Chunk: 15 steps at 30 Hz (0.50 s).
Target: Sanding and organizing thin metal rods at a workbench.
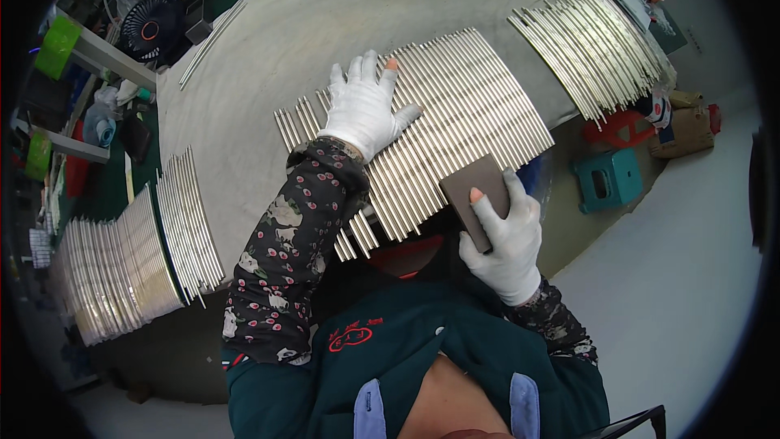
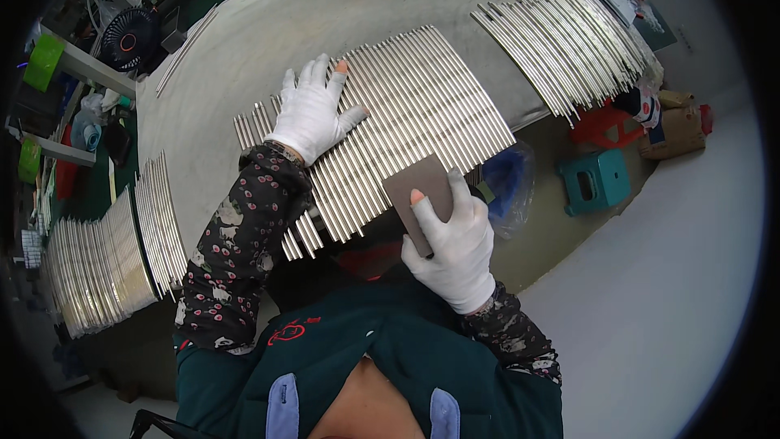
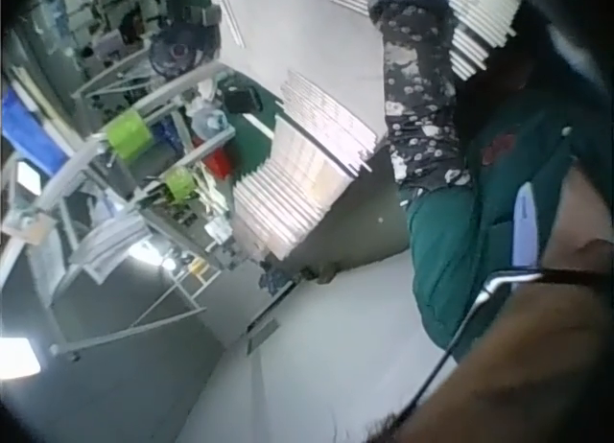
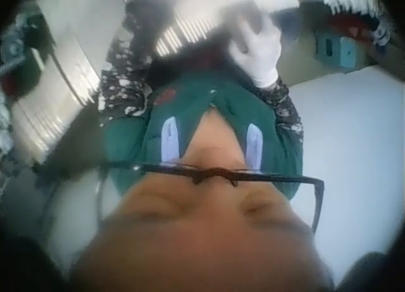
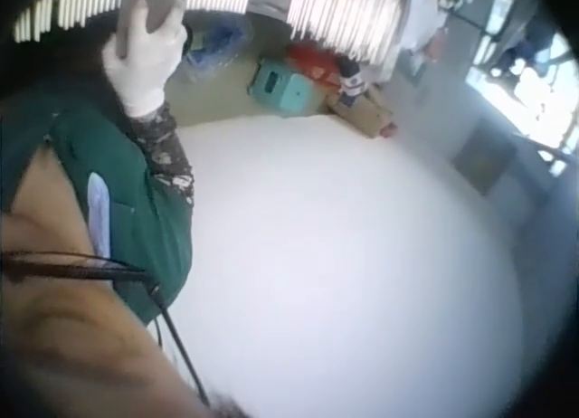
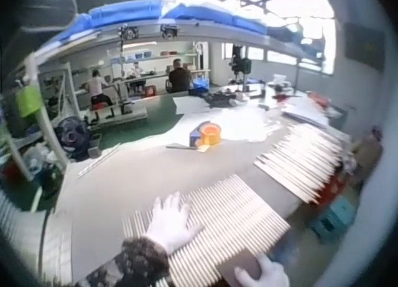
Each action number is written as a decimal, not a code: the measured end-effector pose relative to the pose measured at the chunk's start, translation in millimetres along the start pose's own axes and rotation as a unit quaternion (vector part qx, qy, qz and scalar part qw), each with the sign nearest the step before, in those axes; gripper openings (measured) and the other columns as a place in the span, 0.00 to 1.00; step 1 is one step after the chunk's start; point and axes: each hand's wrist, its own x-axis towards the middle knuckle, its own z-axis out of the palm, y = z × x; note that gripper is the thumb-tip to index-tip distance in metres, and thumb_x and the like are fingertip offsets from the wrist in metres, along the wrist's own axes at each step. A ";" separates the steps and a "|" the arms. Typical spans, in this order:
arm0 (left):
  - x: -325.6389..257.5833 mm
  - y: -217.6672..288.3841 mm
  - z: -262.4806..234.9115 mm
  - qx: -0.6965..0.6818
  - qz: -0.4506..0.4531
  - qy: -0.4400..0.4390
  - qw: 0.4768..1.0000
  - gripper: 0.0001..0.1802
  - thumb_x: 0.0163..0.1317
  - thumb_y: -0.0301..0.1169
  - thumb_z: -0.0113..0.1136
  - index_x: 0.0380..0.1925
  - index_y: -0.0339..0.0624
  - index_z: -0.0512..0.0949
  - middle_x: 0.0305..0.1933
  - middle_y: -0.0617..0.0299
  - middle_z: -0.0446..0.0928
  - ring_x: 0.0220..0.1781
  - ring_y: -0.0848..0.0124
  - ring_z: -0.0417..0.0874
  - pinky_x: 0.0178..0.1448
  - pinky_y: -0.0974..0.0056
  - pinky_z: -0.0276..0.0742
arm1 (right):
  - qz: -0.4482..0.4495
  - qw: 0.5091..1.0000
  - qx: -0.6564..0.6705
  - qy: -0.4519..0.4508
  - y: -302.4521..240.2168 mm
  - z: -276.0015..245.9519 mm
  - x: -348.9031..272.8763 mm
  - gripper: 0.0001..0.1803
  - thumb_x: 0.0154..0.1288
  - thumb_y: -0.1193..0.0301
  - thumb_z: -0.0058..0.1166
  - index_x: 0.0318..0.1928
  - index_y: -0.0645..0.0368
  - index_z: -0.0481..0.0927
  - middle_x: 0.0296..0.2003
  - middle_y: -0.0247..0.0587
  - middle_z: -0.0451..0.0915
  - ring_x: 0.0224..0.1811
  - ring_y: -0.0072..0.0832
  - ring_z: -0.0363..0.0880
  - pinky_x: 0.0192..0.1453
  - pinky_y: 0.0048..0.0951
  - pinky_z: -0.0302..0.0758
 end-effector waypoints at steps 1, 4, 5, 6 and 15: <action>-0.7 0.6 -0.6 -0.007 0.005 -0.001 1.000 0.44 0.60 0.60 0.50 0.66 0.38 0.59 0.69 0.41 0.56 0.73 0.51 0.54 0.73 0.42 0.45 | -0.005 1.000 -0.018 -0.002 -2.3 5.8 8.7 0.32 0.38 0.67 0.66 0.51 0.49 0.77 0.58 0.61 0.65 0.45 0.47 0.71 0.46 0.41 0.75; -0.6 -6.3 -1.9 -0.016 0.008 0.007 1.000 0.44 0.60 0.59 0.51 0.66 0.38 0.59 0.69 0.41 0.57 0.72 0.50 0.55 0.73 0.41 0.46 | -0.013 0.999 -0.032 -0.004 -6.8 13.5 28.1 0.31 0.39 0.67 0.66 0.51 0.50 0.77 0.57 0.61 0.65 0.44 0.48 0.72 0.45 0.39 0.75; -2.1 -7.0 -1.3 -0.015 0.007 0.006 1.000 0.44 0.60 0.59 0.51 0.66 0.38 0.59 0.69 0.41 0.57 0.72 0.50 0.55 0.73 0.41 0.46 | -0.017 0.999 -0.021 -0.020 -6.1 6.5 21.7 0.31 0.39 0.67 0.66 0.51 0.50 0.77 0.57 0.62 0.65 0.44 0.48 0.72 0.45 0.40 0.75; -4.2 -7.7 0.1 -0.009 0.007 0.009 1.000 0.44 0.60 0.59 0.51 0.66 0.38 0.59 0.69 0.41 0.57 0.72 0.50 0.56 0.73 0.41 0.46 | -0.023 0.999 -0.009 -0.036 -3.6 1.0 14.1 0.31 0.39 0.68 0.65 0.51 0.50 0.77 0.57 0.63 0.64 0.44 0.48 0.72 0.45 0.40 0.75; -1.7 -7.6 3.7 -0.003 0.003 0.016 1.000 0.44 0.59 0.60 0.50 0.65 0.38 0.61 0.68 0.43 0.58 0.72 0.52 0.56 0.72 0.41 0.46 | -0.021 0.999 -0.009 -0.026 -1.8 3.3 10.9 0.31 0.40 0.67 0.64 0.52 0.50 0.76 0.57 0.64 0.65 0.45 0.49 0.72 0.45 0.41 0.75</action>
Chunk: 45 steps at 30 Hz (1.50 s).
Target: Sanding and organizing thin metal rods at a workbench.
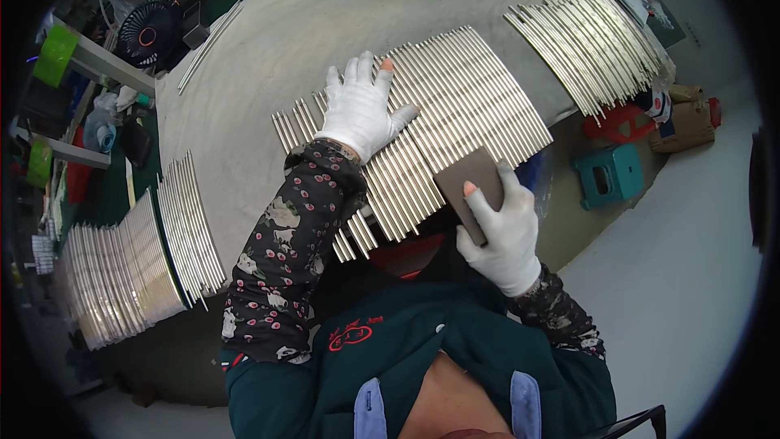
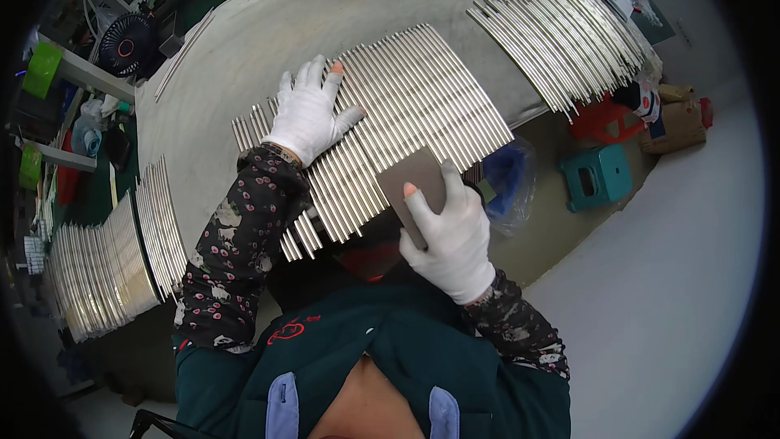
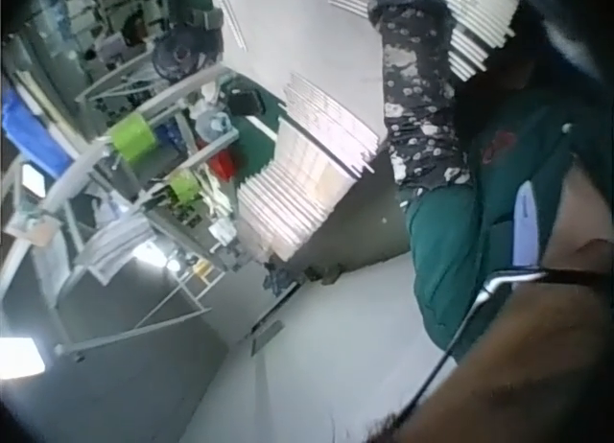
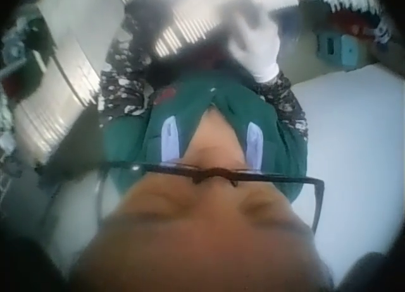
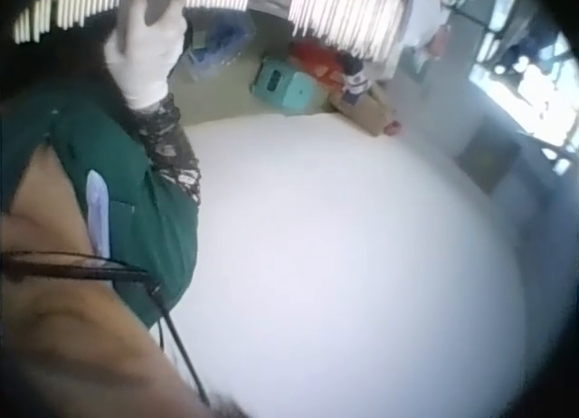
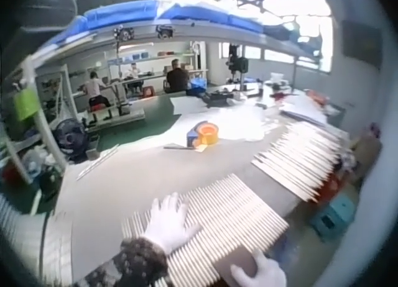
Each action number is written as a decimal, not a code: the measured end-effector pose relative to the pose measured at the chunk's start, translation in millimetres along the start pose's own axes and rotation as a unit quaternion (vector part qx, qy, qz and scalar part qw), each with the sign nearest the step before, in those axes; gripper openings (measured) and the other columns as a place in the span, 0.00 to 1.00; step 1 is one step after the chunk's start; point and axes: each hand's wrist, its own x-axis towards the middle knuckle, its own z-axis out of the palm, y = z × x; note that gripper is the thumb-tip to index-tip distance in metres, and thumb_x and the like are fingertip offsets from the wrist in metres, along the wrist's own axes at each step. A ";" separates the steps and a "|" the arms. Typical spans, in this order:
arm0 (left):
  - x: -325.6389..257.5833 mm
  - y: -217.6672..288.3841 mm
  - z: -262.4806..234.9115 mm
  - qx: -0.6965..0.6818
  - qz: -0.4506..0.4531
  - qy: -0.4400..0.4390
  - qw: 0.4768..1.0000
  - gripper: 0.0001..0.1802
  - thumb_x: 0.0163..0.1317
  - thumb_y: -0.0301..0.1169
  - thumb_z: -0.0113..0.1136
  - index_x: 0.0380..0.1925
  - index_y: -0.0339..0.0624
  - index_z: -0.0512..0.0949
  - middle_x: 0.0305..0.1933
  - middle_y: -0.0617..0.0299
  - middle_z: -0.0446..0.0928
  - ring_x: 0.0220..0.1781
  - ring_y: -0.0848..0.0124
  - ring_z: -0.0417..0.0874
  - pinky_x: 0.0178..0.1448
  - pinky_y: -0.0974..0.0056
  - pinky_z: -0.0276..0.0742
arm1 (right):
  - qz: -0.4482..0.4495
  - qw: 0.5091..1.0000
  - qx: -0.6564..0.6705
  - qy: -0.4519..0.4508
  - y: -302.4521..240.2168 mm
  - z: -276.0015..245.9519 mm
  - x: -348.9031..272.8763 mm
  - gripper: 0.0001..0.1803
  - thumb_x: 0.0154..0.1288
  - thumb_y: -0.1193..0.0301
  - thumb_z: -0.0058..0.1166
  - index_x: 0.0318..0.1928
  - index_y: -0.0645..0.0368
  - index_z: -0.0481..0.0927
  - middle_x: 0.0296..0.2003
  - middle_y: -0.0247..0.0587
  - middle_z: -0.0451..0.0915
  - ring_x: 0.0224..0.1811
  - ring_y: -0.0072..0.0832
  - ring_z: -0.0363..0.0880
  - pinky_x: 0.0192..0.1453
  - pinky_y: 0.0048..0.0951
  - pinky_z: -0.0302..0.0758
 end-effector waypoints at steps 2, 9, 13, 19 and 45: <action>0.8 3.4 -0.1 0.002 0.004 0.009 1.000 0.44 0.60 0.60 0.50 0.65 0.38 0.61 0.68 0.42 0.59 0.71 0.51 0.57 0.72 0.41 0.48 | -0.002 1.000 0.001 0.013 8.4 -16.1 -34.6 0.33 0.37 0.68 0.64 0.51 0.49 0.76 0.58 0.65 0.65 0.45 0.50 0.72 0.46 0.42 0.75; 2.5 1.5 -2.3 0.004 0.001 -0.021 1.000 0.44 0.60 0.60 0.49 0.66 0.38 0.60 0.70 0.41 0.56 0.73 0.50 0.53 0.72 0.40 0.46 | 0.022 0.997 0.052 -0.050 -14.1 -23.2 -47.6 0.32 0.34 0.68 0.65 0.49 0.47 0.77 0.57 0.63 0.66 0.43 0.49 0.73 0.44 0.41 0.76; -6.4 -8.1 -8.4 -0.053 0.013 -0.008 0.998 0.42 0.62 0.59 0.47 0.67 0.40 0.59 0.72 0.43 0.52 0.76 0.52 0.48 0.74 0.38 0.39 | -0.001 0.996 0.069 -0.065 -18.7 -22.4 -47.2 0.34 0.34 0.68 0.66 0.51 0.45 0.76 0.58 0.63 0.66 0.42 0.48 0.73 0.42 0.41 0.77; -39.4 -44.6 -24.5 -0.057 0.037 0.060 0.996 0.40 0.62 0.57 0.49 0.65 0.40 0.62 0.71 0.41 0.54 0.75 0.50 0.50 0.73 0.36 0.41 | -0.010 0.993 0.095 -0.076 -27.4 -7.0 -45.6 0.35 0.34 0.66 0.67 0.51 0.44 0.75 0.58 0.62 0.66 0.41 0.48 0.74 0.41 0.41 0.78; -56.6 -72.8 -4.9 -0.083 0.044 0.063 0.994 0.39 0.64 0.56 0.46 0.67 0.41 0.59 0.72 0.45 0.53 0.75 0.52 0.51 0.74 0.40 0.41 | -0.351 0.932 0.078 -0.050 -18.6 18.4 -19.9 0.25 0.52 0.71 0.62 0.52 0.41 0.73 0.50 0.46 0.69 0.51 0.45 0.73 0.40 0.37 0.79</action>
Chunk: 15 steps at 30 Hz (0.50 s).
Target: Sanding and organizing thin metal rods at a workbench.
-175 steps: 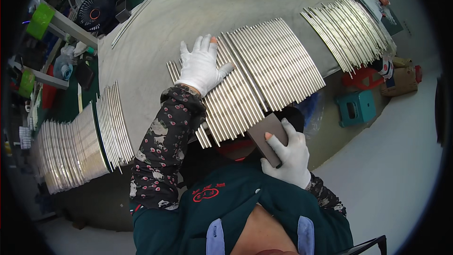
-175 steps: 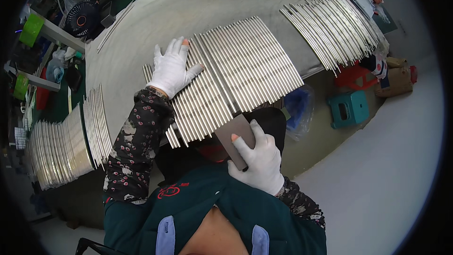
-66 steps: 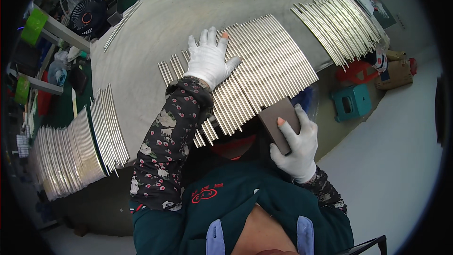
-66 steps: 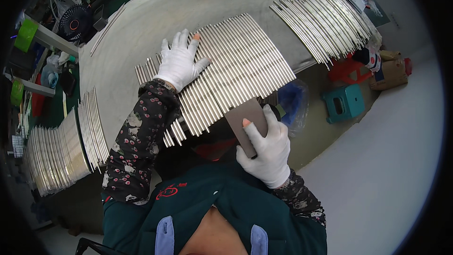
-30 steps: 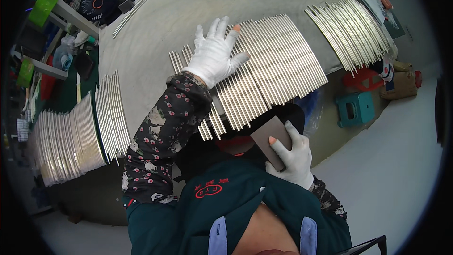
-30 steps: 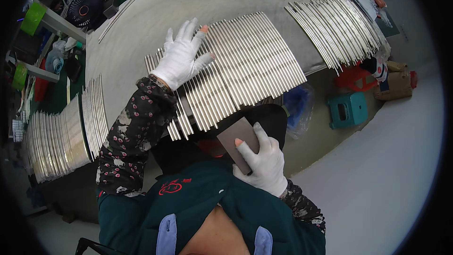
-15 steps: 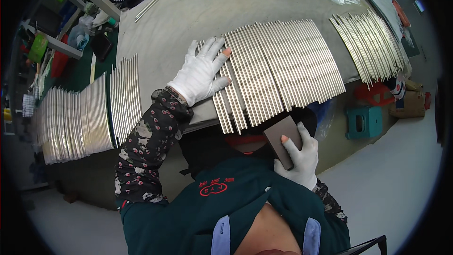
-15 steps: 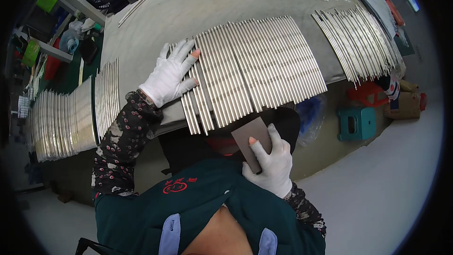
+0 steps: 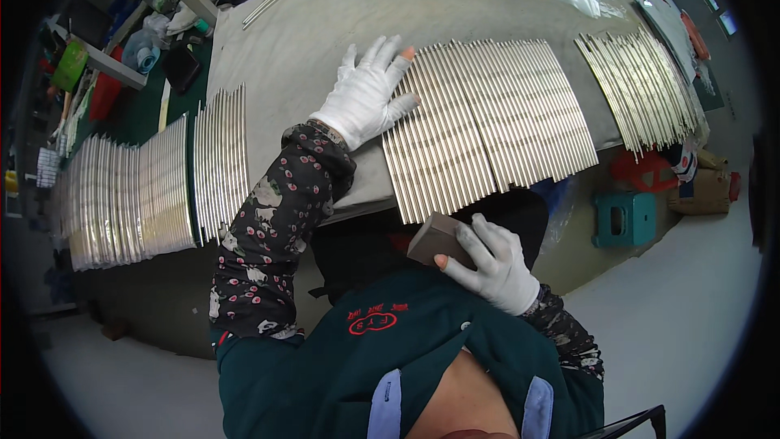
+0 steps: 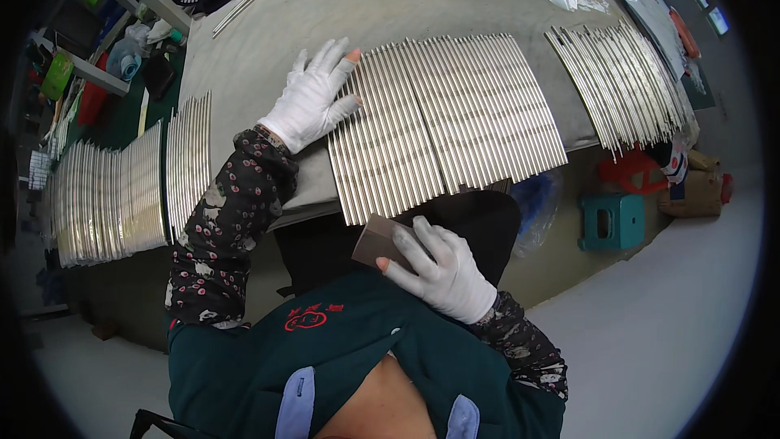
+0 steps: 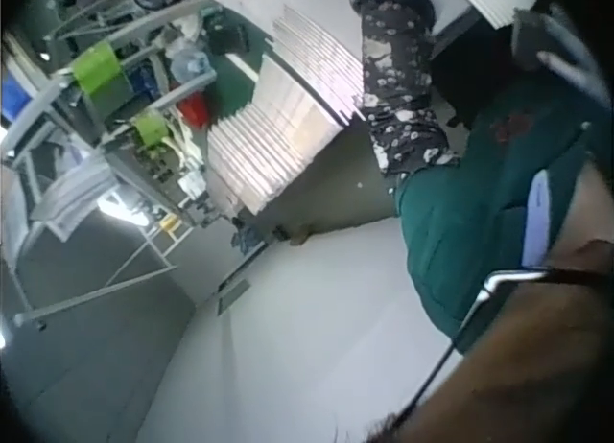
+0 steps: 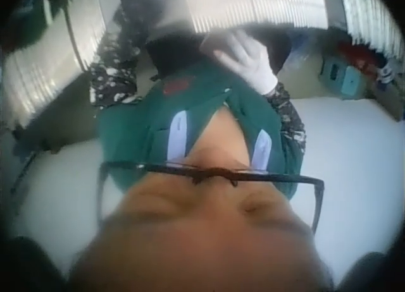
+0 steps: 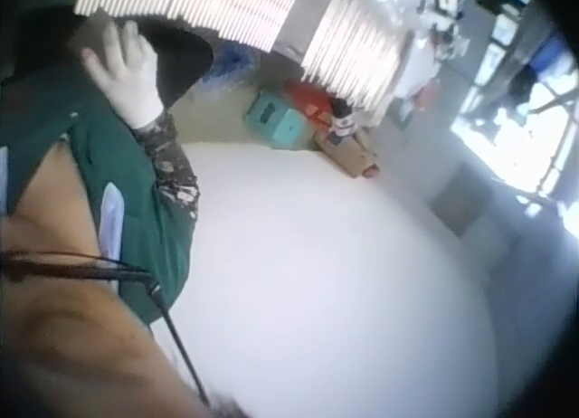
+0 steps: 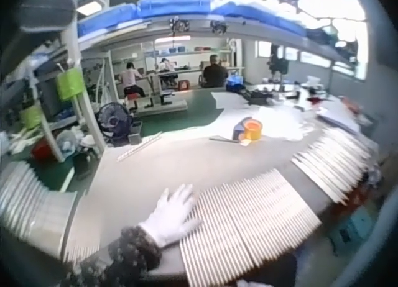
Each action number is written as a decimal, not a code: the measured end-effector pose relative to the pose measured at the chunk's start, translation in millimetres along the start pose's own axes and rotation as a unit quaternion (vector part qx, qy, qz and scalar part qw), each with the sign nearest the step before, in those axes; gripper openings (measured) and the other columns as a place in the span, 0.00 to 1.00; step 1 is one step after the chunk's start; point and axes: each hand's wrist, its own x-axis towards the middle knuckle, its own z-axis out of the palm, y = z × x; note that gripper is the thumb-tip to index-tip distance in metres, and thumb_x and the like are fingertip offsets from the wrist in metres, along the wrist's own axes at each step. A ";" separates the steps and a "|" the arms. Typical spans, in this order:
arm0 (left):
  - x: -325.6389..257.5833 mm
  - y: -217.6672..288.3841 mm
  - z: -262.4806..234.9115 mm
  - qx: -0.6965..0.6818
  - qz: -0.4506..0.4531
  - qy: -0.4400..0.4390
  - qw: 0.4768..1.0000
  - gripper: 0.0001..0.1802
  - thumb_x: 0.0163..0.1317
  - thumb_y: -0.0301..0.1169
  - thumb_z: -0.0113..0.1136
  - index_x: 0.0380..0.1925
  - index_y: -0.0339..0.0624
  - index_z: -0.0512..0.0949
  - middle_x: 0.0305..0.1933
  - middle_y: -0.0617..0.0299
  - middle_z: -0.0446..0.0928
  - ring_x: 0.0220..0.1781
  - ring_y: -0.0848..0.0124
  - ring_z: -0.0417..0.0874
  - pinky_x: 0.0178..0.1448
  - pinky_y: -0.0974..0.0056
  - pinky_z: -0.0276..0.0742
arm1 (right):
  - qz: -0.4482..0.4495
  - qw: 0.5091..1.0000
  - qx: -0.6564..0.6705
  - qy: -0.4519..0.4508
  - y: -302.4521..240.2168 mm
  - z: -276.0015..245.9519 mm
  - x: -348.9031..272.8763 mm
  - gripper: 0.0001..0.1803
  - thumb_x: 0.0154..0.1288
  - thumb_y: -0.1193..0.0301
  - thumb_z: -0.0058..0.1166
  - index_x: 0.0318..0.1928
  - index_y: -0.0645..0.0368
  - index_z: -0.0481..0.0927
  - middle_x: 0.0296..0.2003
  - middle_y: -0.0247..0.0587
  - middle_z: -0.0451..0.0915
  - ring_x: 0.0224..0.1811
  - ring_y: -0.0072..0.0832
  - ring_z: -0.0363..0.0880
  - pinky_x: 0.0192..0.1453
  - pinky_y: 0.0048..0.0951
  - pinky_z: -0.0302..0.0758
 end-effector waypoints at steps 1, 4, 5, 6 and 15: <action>0.9 -2.9 -1.6 0.021 -0.021 -0.016 0.999 0.38 0.65 0.55 0.46 0.67 0.42 0.59 0.72 0.46 0.53 0.75 0.52 0.51 0.74 0.41 0.42 | 0.007 1.000 0.002 0.024 1.0 3.3 1.7 0.25 0.52 0.71 0.62 0.52 0.41 0.73 0.50 0.45 0.69 0.51 0.45 0.73 0.41 0.38 0.79; -3.3 -7.9 -1.7 0.025 -0.039 -0.073 0.996 0.37 0.65 0.54 0.46 0.67 0.42 0.59 0.72 0.47 0.53 0.75 0.53 0.51 0.74 0.41 0.42 | 0.005 0.998 -0.007 0.058 6.1 9.9 4.3 0.25 0.52 0.71 0.62 0.52 0.41 0.73 0.50 0.44 0.69 0.50 0.44 0.73 0.43 0.40 0.78; -4.8 -8.3 1.5 0.041 -0.044 -0.073 0.996 0.37 0.65 0.54 0.47 0.67 0.42 0.59 0.72 0.48 0.54 0.75 0.53 0.51 0.74 0.41 0.43 | 0.002 0.999 -0.007 0.049 8.2 9.6 7.0 0.25 0.52 0.71 0.62 0.52 0.41 0.73 0.50 0.44 0.69 0.50 0.44 0.73 0.43 0.40 0.78; -4.7 -8.2 1.8 0.040 -0.043 -0.073 0.996 0.37 0.65 0.54 0.47 0.67 0.42 0.59 0.72 0.48 0.54 0.75 0.53 0.51 0.74 0.41 0.43 | 0.002 0.999 -0.009 0.039 9.0 9.1 8.4 0.25 0.53 0.71 0.62 0.52 0.41 0.73 0.49 0.44 0.69 0.51 0.44 0.73 0.43 0.40 0.78; -2.7 -1.1 0.1 0.020 0.040 -0.024 0.999 0.38 0.65 0.58 0.44 0.69 0.49 0.56 0.73 0.47 0.51 0.75 0.49 0.50 0.73 0.37 0.42 | 0.089 0.994 0.009 0.062 -3.7 0.2 -8.3 0.34 0.44 0.73 0.65 0.56 0.40 0.71 0.56 0.51 0.66 0.54 0.48 0.71 0.46 0.41 0.74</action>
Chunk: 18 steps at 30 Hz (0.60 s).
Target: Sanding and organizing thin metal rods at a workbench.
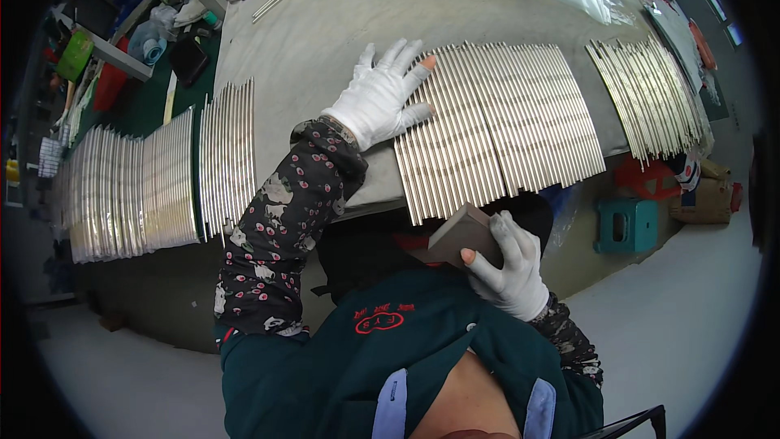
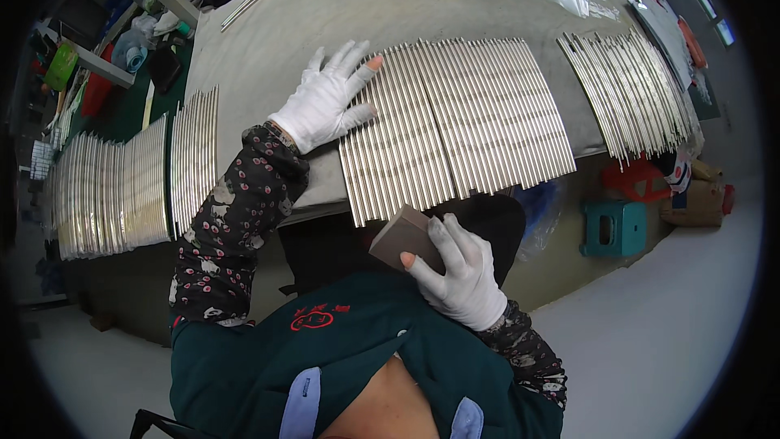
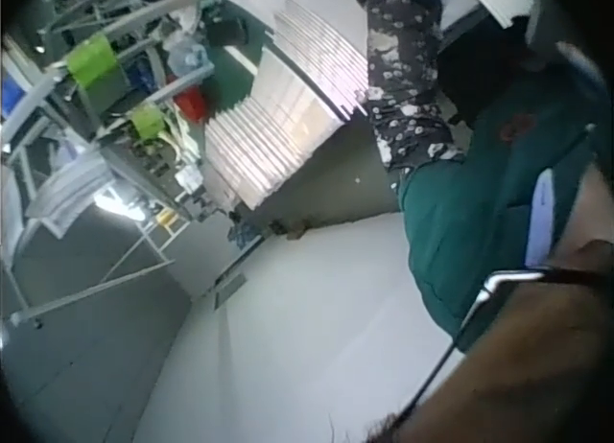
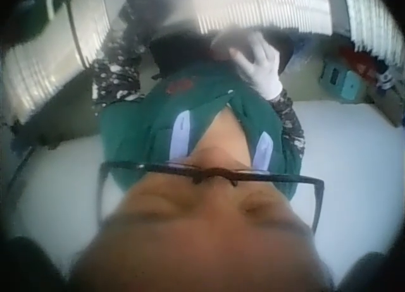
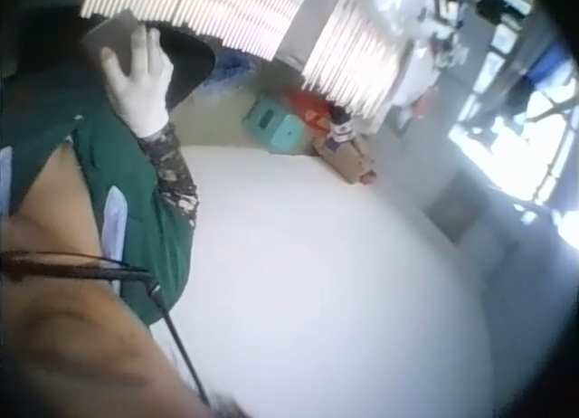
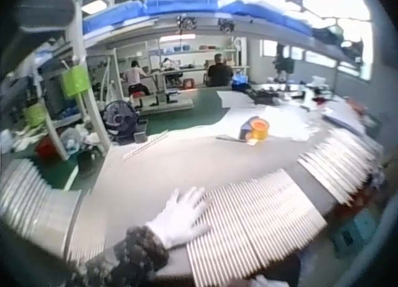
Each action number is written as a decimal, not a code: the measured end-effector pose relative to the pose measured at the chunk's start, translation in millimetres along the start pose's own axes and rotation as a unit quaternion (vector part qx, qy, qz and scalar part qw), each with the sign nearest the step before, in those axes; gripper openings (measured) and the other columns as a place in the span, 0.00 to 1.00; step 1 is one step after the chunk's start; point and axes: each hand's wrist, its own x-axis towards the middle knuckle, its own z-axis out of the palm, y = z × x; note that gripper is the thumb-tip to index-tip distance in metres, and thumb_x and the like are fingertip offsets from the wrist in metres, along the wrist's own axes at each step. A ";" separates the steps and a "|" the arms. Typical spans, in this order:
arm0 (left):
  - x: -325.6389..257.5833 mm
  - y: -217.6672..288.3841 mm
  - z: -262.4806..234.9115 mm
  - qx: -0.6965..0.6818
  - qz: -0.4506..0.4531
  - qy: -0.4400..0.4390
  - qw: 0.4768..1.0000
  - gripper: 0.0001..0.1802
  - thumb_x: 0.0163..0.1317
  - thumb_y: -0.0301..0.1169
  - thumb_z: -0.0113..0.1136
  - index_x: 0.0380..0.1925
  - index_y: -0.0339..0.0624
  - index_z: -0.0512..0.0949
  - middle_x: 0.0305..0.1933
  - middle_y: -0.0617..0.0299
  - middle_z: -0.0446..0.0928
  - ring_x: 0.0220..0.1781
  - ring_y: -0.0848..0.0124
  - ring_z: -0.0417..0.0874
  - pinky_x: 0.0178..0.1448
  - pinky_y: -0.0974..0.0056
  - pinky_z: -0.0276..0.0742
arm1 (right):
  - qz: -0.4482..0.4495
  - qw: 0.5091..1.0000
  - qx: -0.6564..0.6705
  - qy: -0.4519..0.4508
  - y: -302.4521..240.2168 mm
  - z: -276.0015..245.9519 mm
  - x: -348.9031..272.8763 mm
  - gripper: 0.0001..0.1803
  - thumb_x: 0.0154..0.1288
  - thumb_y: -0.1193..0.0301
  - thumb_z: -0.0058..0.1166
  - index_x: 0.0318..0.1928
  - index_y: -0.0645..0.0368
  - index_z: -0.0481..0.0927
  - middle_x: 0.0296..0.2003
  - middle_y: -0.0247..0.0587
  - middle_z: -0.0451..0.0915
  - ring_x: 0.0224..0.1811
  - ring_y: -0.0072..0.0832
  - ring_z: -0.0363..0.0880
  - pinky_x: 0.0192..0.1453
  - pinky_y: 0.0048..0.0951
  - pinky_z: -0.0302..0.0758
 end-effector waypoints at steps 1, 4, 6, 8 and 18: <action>0.1 1.5 1.9 -0.002 0.000 0.001 1.000 0.38 0.65 0.58 0.44 0.69 0.49 0.56 0.73 0.47 0.51 0.75 0.49 0.50 0.73 0.37 0.42 | 0.000 1.000 -0.001 -0.002 -1.7 -1.5 -4.0 0.34 0.44 0.73 0.65 0.56 0.40 0.71 0.56 0.51 0.66 0.54 0.48 0.71 0.46 0.41 0.74; -5.1 3.3 4.2 0.031 0.028 -0.042 0.998 0.37 0.65 0.57 0.44 0.70 0.54 0.54 0.73 0.49 0.51 0.74 0.49 0.51 0.72 0.35 0.46 | 0.030 0.999 0.003 -0.010 -4.1 -3.5 -11.6 0.40 0.39 0.74 0.65 0.58 0.40 0.70 0.58 0.54 0.64 0.56 0.51 0.71 0.48 0.42 0.72; -10.0 0.2 0.3 0.037 0.024 -0.052 0.998 0.37 0.65 0.56 0.45 0.70 0.54 0.54 0.73 0.49 0.51 0.74 0.49 0.52 0.71 0.35 0.46 | 0.045 0.999 0.015 -0.006 -4.7 -3.2 -14.1 0.43 0.36 0.73 0.67 0.60 0.40 0.69 0.60 0.56 0.63 0.57 0.52 0.70 0.49 0.43 0.71; -16.0 -3.8 1.6 0.051 0.021 -0.061 0.997 0.37 0.64 0.53 0.48 0.70 0.54 0.53 0.73 0.49 0.51 0.74 0.50 0.52 0.70 0.35 0.48 | 0.051 0.998 0.018 -0.007 -4.9 -1.1 -16.9 0.44 0.35 0.73 0.67 0.60 0.40 0.69 0.60 0.57 0.63 0.57 0.52 0.70 0.48 0.43 0.71; -26.0 -9.9 1.5 0.042 0.018 -0.047 0.998 0.35 0.65 0.52 0.47 0.69 0.54 0.55 0.72 0.49 0.53 0.74 0.49 0.53 0.70 0.35 0.49 | 0.038 0.999 -0.015 0.007 -4.6 9.3 -17.0 0.41 0.39 0.73 0.65 0.60 0.40 0.68 0.60 0.55 0.63 0.56 0.51 0.70 0.46 0.42 0.72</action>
